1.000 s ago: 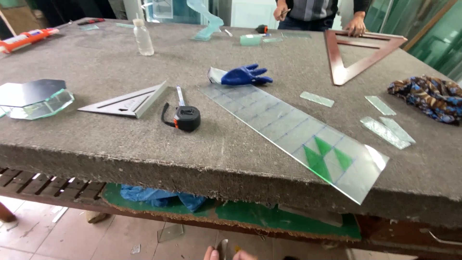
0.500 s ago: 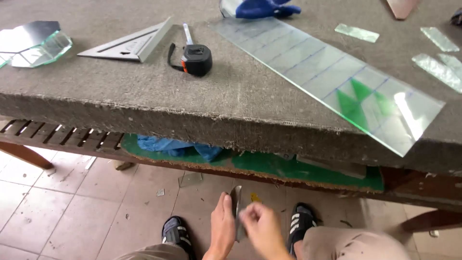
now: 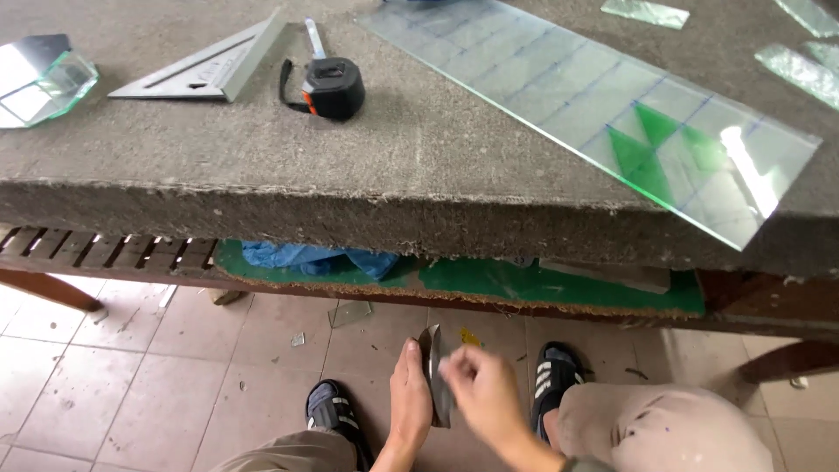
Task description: Polishing the sharp edges of a small glass piece using a hand-held abrasive block.
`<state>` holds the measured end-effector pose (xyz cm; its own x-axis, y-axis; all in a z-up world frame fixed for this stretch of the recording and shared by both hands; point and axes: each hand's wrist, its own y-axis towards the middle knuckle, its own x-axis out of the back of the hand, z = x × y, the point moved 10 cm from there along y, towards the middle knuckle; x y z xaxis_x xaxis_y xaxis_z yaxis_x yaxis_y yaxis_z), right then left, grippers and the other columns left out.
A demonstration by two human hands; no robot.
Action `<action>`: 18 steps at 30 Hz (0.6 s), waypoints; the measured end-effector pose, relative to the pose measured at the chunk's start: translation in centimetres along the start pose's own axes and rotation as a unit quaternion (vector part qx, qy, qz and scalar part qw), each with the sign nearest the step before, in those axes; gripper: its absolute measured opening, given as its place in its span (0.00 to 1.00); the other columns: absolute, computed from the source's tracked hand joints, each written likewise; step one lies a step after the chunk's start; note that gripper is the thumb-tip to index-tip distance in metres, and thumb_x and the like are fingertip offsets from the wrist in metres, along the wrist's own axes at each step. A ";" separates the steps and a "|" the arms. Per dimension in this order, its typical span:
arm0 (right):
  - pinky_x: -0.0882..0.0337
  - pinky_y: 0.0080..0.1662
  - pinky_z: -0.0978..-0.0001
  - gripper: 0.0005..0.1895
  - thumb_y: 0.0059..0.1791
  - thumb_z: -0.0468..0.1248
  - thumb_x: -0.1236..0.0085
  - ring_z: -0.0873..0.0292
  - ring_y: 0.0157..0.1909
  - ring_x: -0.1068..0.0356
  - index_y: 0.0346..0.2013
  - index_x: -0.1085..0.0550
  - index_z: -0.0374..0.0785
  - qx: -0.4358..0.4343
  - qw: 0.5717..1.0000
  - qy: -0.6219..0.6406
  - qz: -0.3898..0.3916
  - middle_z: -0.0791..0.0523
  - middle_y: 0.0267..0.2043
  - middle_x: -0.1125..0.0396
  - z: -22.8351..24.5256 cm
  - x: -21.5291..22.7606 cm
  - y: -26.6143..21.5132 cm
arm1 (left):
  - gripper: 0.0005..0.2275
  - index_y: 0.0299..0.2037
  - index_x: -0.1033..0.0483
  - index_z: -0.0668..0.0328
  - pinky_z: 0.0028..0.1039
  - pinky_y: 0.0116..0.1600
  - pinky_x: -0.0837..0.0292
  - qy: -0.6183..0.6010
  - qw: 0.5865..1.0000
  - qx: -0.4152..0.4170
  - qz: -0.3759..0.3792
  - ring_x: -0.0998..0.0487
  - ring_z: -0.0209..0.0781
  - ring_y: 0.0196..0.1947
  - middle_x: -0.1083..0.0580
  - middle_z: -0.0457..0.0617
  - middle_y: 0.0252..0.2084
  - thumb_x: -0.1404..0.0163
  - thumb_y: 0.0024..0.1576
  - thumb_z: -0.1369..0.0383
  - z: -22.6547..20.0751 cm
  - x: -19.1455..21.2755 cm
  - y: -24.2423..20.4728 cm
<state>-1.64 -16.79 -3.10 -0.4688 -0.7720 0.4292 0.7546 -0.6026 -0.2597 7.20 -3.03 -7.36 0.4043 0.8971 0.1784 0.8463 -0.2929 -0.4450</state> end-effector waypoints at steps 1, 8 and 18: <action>0.35 0.33 0.69 0.14 0.55 0.41 0.34 0.67 0.23 0.33 0.24 0.19 0.45 0.033 0.999 -0.003 -0.038 0.64 0.19 0.27 0.4 1.1 1.0 | 0.30 0.71 0.25 0.56 0.31 0.75 0.35 0.005 1.000 0.001 0.011 0.24 0.39 0.71 0.22 0.48 0.71 0.69 0.69 0.48 -0.6 -0.5 -0.5; 0.35 0.35 0.67 0.14 0.55 0.43 0.34 0.65 0.25 0.35 0.25 0.22 0.48 0.054 0.998 0.037 0.005 0.64 0.20 0.30 0.5 -0.1 -0.3 | 0.34 0.78 0.37 0.60 0.34 0.85 0.52 -0.008 1.000 0.009 -0.005 0.41 0.44 0.84 0.38 0.53 0.82 0.67 0.68 0.45 1.6 -0.1 1.1; 0.36 0.32 0.66 0.14 0.55 0.44 0.36 0.67 0.24 0.35 0.25 0.21 0.48 0.049 0.999 -0.006 -0.006 0.65 0.19 0.30 2.4 0.8 -1.7 | 0.33 0.80 0.40 0.59 0.34 0.85 0.53 -0.022 0.999 0.020 0.024 0.44 0.43 0.85 0.41 0.53 0.84 0.69 0.69 0.46 2.6 -0.8 0.9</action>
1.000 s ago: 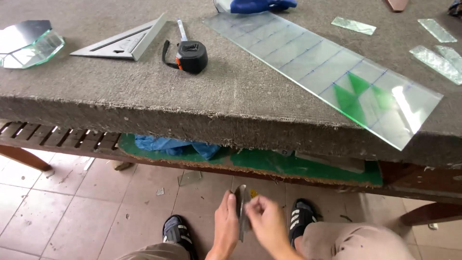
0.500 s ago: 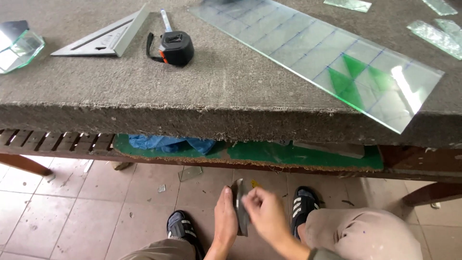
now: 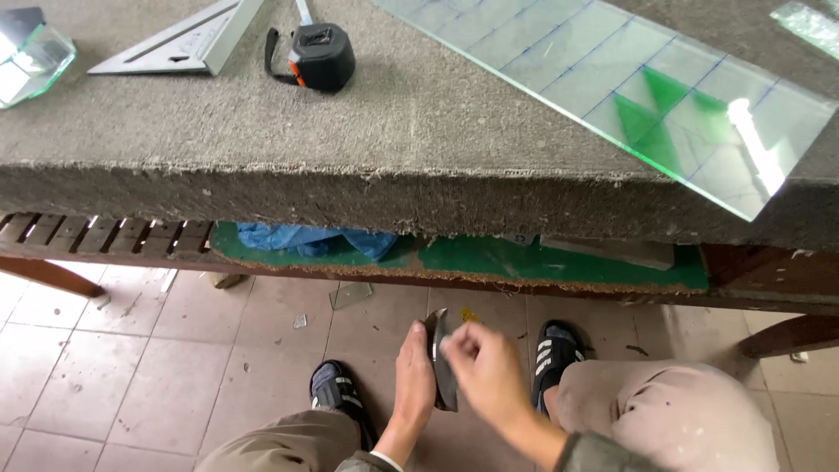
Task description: Polishing the sharp edges of a small glass piece using a hand-held abrasive block.
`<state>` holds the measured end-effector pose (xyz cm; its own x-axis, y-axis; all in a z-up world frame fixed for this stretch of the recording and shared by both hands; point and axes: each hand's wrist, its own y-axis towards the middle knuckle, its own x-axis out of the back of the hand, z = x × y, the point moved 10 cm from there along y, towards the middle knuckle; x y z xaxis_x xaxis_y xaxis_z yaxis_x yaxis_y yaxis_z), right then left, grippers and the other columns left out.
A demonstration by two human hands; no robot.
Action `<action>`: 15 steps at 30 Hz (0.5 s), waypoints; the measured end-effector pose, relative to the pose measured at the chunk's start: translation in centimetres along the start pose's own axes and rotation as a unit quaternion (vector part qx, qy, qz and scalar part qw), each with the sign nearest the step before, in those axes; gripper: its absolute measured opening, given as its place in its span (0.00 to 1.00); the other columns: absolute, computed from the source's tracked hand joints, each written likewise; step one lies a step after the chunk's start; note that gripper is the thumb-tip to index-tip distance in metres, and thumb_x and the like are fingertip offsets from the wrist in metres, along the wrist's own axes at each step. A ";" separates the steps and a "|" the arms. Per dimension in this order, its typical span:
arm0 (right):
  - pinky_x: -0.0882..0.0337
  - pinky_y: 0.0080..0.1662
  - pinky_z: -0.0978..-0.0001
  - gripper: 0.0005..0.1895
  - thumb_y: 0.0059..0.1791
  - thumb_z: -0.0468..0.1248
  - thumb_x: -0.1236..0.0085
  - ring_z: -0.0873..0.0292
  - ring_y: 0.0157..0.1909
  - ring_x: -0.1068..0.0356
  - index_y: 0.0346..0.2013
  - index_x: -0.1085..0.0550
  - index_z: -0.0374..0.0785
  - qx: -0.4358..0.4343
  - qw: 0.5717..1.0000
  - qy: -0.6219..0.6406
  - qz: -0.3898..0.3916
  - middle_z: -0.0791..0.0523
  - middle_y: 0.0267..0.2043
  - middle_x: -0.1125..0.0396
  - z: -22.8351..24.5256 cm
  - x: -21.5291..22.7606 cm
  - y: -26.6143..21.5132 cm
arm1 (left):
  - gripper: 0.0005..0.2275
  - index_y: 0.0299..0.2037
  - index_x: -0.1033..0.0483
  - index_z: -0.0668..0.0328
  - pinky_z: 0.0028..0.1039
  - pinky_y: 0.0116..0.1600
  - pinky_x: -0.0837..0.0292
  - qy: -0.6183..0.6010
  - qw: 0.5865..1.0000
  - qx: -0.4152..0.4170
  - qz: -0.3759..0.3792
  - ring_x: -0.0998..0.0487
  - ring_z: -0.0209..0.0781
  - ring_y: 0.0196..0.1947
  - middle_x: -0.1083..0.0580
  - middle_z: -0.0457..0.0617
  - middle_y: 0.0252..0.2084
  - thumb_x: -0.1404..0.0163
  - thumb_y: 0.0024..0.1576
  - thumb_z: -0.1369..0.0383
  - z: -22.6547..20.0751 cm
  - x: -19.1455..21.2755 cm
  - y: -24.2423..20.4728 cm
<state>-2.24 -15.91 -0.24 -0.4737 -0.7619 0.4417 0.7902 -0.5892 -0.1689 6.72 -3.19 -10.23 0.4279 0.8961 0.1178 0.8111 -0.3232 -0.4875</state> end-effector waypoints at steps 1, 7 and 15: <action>0.33 0.33 0.66 0.12 0.54 0.45 0.36 0.67 0.25 0.31 0.27 0.19 0.48 -0.016 1.000 0.000 0.027 0.64 0.21 0.26 0.6 -0.4 -0.7 | 0.33 0.79 0.38 0.58 0.34 0.85 0.53 0.001 1.000 0.003 -0.010 0.42 0.44 0.84 0.40 0.54 0.83 0.69 0.69 0.47 0.3 0.3 0.4; 0.31 0.32 0.68 0.11 0.54 0.39 0.38 0.66 0.23 0.28 0.26 0.20 0.46 -0.030 0.999 -0.012 -0.010 0.63 0.19 0.24 -1.2 0.1 1.4 | 0.24 0.50 0.20 0.58 0.30 0.60 0.31 -0.002 0.999 -0.045 0.002 0.23 0.38 0.49 0.19 0.49 0.49 0.69 0.72 0.52 -4.1 -0.4 -2.0; 0.35 0.32 0.67 0.13 0.54 0.42 0.36 0.65 0.22 0.33 0.25 0.22 0.47 -0.015 1.000 -0.012 -0.005 0.63 0.18 0.28 -0.4 0.0 -0.1 | 0.21 0.35 0.31 0.53 0.34 0.47 0.35 -0.032 0.997 -0.076 -0.005 0.35 0.38 0.37 0.30 0.44 0.35 0.69 0.75 0.53 -3.0 0.1 -0.8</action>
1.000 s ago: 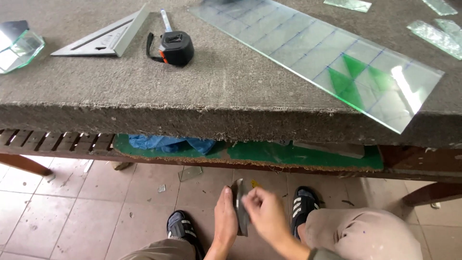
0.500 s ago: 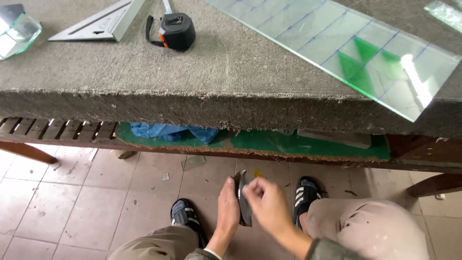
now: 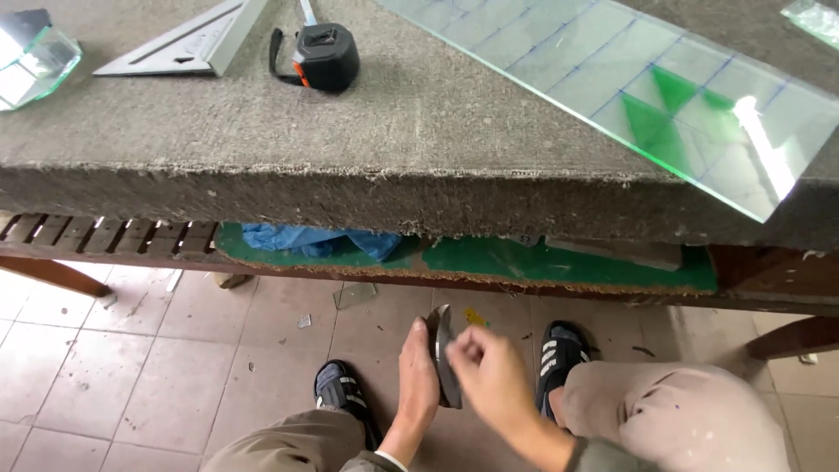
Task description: Polishing the sharp edges of a small glass piece using a hand-held abrasive block.
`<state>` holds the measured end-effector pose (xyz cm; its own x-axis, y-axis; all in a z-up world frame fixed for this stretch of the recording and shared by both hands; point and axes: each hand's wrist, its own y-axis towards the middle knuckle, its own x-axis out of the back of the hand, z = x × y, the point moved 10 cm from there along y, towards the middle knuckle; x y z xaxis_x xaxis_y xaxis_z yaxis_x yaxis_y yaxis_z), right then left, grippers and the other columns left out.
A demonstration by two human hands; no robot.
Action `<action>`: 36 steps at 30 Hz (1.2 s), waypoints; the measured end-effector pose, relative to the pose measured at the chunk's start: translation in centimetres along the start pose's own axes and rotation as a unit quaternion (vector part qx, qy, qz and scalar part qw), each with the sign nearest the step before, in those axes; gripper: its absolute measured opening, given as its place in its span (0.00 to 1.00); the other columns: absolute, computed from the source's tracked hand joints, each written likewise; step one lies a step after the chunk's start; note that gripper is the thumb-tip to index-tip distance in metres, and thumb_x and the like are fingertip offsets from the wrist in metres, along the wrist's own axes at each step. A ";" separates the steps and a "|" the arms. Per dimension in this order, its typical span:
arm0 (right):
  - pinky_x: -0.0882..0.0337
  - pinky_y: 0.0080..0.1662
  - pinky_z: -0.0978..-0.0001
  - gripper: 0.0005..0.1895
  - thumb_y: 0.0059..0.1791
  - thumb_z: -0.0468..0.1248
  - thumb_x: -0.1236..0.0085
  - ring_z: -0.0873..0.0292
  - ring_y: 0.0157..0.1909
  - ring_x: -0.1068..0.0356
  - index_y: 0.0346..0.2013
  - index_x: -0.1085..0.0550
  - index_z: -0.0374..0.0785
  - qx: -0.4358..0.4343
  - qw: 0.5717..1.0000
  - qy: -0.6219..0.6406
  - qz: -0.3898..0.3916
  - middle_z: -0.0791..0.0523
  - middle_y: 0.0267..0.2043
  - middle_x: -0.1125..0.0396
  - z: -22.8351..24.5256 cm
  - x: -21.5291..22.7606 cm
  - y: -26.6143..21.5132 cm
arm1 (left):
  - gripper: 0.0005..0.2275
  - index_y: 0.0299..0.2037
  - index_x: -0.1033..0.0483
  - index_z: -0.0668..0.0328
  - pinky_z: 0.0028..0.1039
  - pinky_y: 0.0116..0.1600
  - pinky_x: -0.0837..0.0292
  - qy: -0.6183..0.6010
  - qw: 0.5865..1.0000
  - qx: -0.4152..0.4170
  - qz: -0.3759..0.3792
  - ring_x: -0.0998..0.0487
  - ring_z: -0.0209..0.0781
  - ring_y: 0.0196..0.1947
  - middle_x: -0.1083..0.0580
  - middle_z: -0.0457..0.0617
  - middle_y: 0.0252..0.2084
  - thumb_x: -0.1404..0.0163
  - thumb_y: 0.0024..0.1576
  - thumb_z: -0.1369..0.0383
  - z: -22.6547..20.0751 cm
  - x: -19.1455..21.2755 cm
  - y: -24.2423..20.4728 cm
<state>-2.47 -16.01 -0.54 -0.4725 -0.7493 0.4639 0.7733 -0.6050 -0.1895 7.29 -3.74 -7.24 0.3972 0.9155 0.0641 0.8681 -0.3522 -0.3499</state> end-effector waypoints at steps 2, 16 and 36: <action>0.34 0.31 0.66 0.13 0.54 0.44 0.35 0.66 0.24 0.31 0.26 0.20 0.48 0.016 0.999 0.010 0.032 0.63 0.20 0.26 0.6 -1.0 -0.5 | 0.21 0.34 0.30 0.54 0.35 0.47 0.36 -0.017 1.000 -0.004 -0.023 0.35 0.40 0.37 0.31 0.46 0.34 0.69 0.76 0.54 -0.5 0.8 0.3; 0.34 0.31 0.67 0.12 0.53 0.45 0.35 0.66 0.23 0.30 0.26 0.20 0.49 0.021 1.000 -0.017 0.002 0.65 0.19 0.25 1.6 0.1 -1.5 | 0.23 0.41 0.21 0.58 0.32 0.57 0.32 0.000 0.998 0.052 -0.026 0.28 0.40 0.46 0.22 0.51 0.45 0.67 0.73 0.52 0.2 0.5 -0.3; 0.34 0.36 0.69 0.13 0.56 0.45 0.37 0.66 0.28 0.32 0.29 0.21 0.46 -0.005 1.000 0.027 0.006 0.64 0.24 0.27 -1.9 0.1 2.2 | 0.26 0.63 0.19 0.59 0.34 0.64 0.27 -0.168 0.968 0.187 -0.010 0.20 0.47 0.57 0.18 0.57 0.58 0.64 0.71 0.50 0.1 -0.5 -1.4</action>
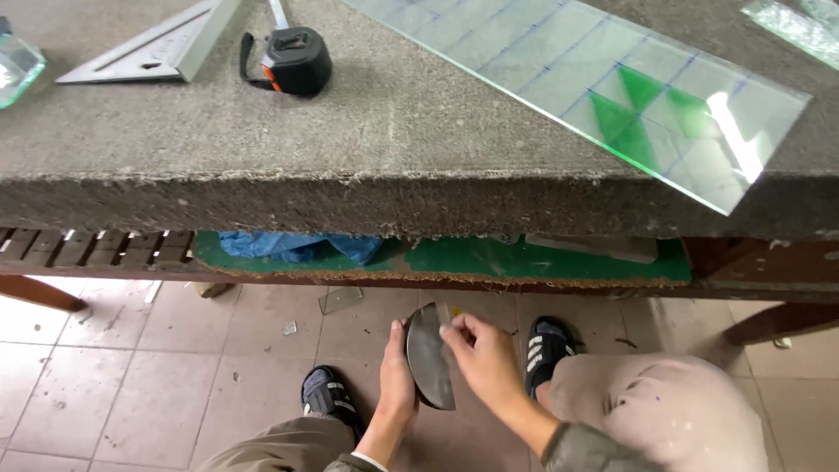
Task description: Polishing the sharp edges of a small glass piece using a hand-held abrasive block.
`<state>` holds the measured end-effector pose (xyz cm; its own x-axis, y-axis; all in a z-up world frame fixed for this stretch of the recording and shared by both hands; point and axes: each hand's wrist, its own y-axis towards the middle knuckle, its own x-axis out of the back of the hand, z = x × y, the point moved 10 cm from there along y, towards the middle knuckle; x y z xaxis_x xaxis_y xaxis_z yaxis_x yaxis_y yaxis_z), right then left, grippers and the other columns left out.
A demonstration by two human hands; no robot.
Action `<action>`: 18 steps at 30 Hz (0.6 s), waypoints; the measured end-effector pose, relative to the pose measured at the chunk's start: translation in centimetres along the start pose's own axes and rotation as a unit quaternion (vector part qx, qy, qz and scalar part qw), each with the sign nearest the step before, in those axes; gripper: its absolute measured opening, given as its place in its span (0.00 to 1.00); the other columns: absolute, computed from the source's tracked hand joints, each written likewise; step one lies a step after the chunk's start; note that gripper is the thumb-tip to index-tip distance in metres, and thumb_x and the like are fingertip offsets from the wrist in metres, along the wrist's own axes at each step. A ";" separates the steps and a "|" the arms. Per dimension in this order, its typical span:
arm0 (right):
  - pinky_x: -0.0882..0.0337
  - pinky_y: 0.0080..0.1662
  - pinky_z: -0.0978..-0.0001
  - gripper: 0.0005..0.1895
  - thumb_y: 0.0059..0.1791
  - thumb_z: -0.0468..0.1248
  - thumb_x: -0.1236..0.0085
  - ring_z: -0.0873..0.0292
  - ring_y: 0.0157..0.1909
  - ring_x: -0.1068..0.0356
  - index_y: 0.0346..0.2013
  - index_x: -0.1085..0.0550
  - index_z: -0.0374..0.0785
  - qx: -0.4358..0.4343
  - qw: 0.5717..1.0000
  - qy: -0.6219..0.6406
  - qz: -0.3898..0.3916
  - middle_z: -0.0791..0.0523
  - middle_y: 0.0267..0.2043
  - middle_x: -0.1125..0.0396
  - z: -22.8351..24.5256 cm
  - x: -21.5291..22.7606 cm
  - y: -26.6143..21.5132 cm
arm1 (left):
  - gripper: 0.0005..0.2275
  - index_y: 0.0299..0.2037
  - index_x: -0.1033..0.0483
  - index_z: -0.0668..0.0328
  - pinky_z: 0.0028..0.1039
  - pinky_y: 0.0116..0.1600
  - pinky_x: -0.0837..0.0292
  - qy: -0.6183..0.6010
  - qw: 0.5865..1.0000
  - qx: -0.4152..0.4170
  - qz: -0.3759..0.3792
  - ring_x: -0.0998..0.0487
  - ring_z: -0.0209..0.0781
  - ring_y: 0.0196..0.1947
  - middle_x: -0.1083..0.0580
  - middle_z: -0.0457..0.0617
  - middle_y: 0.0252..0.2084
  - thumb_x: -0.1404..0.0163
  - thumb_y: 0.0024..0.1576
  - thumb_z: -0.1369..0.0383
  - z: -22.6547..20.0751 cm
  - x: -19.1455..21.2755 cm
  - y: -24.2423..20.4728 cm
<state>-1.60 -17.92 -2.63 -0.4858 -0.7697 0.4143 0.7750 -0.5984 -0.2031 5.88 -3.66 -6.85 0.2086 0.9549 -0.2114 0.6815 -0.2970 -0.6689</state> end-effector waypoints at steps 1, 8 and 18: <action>0.34 0.36 0.69 0.14 0.57 0.47 0.38 0.65 0.28 0.32 0.29 0.21 0.47 -0.019 0.999 -0.030 -0.028 0.64 0.24 0.27 -1.0 0.7 1.1 | 0.28 0.66 0.19 0.56 0.32 0.70 0.30 0.035 0.999 -0.009 -0.004 0.21 0.44 0.63 0.19 0.55 0.65 0.66 0.70 0.50 -0.5 -0.3 -0.1; 0.35 0.32 0.68 0.17 0.58 0.46 0.37 0.64 0.21 0.37 0.26 0.22 0.47 -0.040 0.999 0.013 -0.010 0.61 0.17 0.33 -1.4 -0.3 -0.1 | 0.26 0.61 0.17 0.59 0.33 0.56 0.25 -0.007 1.000 -0.007 -0.003 0.20 0.45 0.51 0.17 0.57 0.54 0.63 0.72 0.51 2.0 0.9 1.8; 0.33 0.37 0.69 0.12 0.55 0.45 0.34 0.67 0.29 0.31 0.28 0.19 0.47 -0.012 1.000 -0.017 0.007 0.65 0.25 0.25 0.3 -0.1 -0.3 | 0.25 0.66 0.22 0.60 0.36 0.63 0.26 -0.050 0.999 0.015 -0.011 0.21 0.48 0.57 0.20 0.58 0.59 0.62 0.71 0.51 0.7 0.3 1.0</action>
<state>-1.69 -17.61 -2.30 -0.4608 -0.7704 0.4406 0.7712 -0.5933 -0.2308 6.17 -3.66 -8.10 0.1219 0.9566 -0.2647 0.6641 -0.2769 -0.6945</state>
